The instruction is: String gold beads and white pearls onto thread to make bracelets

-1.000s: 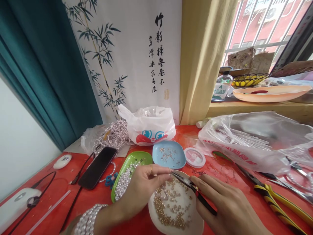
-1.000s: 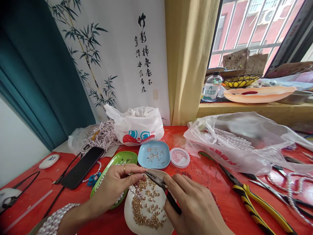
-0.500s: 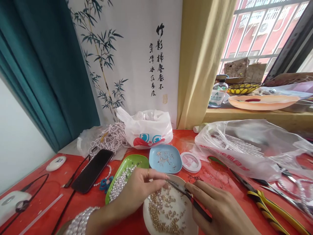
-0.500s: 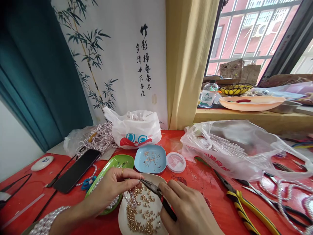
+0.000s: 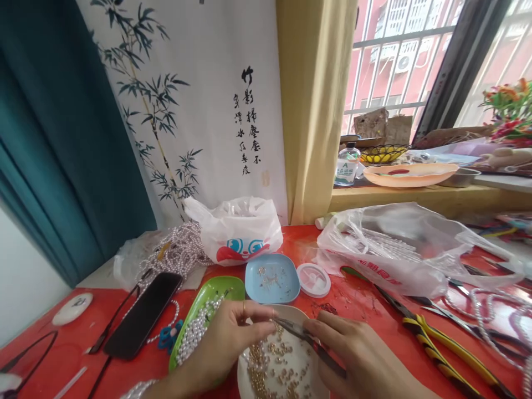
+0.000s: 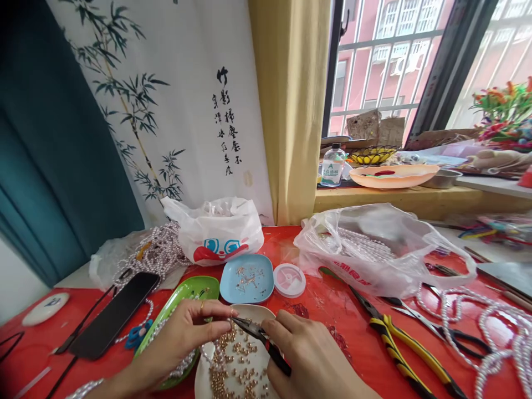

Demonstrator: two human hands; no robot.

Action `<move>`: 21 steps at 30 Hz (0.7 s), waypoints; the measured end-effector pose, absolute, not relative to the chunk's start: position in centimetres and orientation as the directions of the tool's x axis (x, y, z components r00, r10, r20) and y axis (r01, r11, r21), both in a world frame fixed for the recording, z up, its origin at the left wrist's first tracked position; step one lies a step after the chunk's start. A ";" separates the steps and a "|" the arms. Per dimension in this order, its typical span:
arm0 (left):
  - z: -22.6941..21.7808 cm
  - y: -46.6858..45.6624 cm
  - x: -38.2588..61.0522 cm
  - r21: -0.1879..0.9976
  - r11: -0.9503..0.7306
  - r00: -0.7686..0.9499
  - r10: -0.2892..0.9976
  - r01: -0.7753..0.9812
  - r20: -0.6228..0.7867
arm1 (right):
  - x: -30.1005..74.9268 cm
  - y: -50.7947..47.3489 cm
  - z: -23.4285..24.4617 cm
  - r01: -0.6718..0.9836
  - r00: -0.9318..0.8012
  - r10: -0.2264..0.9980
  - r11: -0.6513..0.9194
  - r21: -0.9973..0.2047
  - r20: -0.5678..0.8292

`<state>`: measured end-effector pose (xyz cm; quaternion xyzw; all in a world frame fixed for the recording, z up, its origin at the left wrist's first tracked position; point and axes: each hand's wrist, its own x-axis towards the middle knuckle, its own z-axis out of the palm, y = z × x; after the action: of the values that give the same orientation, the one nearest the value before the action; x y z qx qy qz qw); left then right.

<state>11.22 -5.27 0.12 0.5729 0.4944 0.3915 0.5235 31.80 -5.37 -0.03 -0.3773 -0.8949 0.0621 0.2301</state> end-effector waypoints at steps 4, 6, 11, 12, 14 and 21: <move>0.0 -5.2 11.2 0.990 0.008 0.204 0.978 0.144 -0.038 | 31.8 -5.3 -0.1 0.664 -0.607 0.724 0.688 -0.292 0.327; 0.0 -5.2 11.2 0.990 0.002 0.200 0.979 0.143 -0.031 | 31.7 -5.4 0.0 0.661 -0.606 0.718 0.694 -0.287 0.343; 0.0 -5.2 11.2 0.988 0.017 0.198 0.979 0.153 -0.047 | 31.5 -5.4 0.3 0.652 -0.595 0.729 0.684 -0.327 0.339; 0.0 -5.2 11.2 0.988 0.020 0.203 0.978 0.155 -0.051 | 31.5 -5.4 0.4 0.652 -0.593 0.737 0.676 -0.343 0.325; 0.1 -5.2 11.2 0.987 0.023 0.211 0.976 0.158 -0.056 | 31.5 -5.4 0.5 0.656 -0.588 0.756 0.653 -0.377 0.286; 0.3 -5.2 11.1 0.989 0.035 0.226 0.972 0.144 -0.067 | 31.5 -5.3 0.7 0.607 -0.596 0.745 0.662 -0.439 0.299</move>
<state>11.10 -5.16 0.28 0.5751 0.4851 0.3896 0.5311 31.53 -5.34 0.68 -0.3835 -0.8812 0.1473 0.2339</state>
